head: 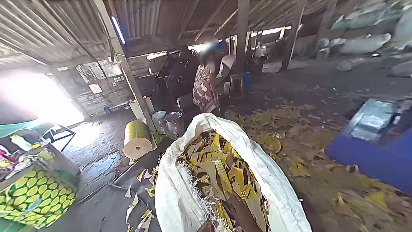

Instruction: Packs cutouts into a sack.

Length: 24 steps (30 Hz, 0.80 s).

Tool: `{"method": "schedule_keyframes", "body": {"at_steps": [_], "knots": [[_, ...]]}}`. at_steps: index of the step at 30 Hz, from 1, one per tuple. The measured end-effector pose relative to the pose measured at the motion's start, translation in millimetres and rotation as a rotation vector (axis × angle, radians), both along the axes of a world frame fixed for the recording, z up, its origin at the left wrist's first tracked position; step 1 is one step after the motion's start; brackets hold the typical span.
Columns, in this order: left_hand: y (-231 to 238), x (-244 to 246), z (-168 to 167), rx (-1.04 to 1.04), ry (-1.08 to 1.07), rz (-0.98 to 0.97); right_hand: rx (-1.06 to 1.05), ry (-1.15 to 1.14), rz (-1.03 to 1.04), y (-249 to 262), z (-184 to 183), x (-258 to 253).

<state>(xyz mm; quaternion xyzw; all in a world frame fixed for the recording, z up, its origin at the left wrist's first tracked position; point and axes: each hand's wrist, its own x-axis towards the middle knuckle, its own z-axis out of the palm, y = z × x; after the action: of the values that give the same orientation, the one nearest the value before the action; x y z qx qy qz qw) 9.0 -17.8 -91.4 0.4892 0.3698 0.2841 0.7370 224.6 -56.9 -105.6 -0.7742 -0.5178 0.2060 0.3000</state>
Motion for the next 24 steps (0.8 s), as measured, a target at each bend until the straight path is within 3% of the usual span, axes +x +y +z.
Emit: {"method": "schedule_keyframes", "body": {"at_steps": [8,24], "knots": [[-8.1,-1.9,3.9,-0.008,0.037,0.029,-0.028,0.005,-0.021,-0.3,2.1,-1.3],[-1.2,12.3,-6.5,-0.151,-0.148,0.106,-0.048,0.003,0.001,-0.2,-1.0,7.5]]}}
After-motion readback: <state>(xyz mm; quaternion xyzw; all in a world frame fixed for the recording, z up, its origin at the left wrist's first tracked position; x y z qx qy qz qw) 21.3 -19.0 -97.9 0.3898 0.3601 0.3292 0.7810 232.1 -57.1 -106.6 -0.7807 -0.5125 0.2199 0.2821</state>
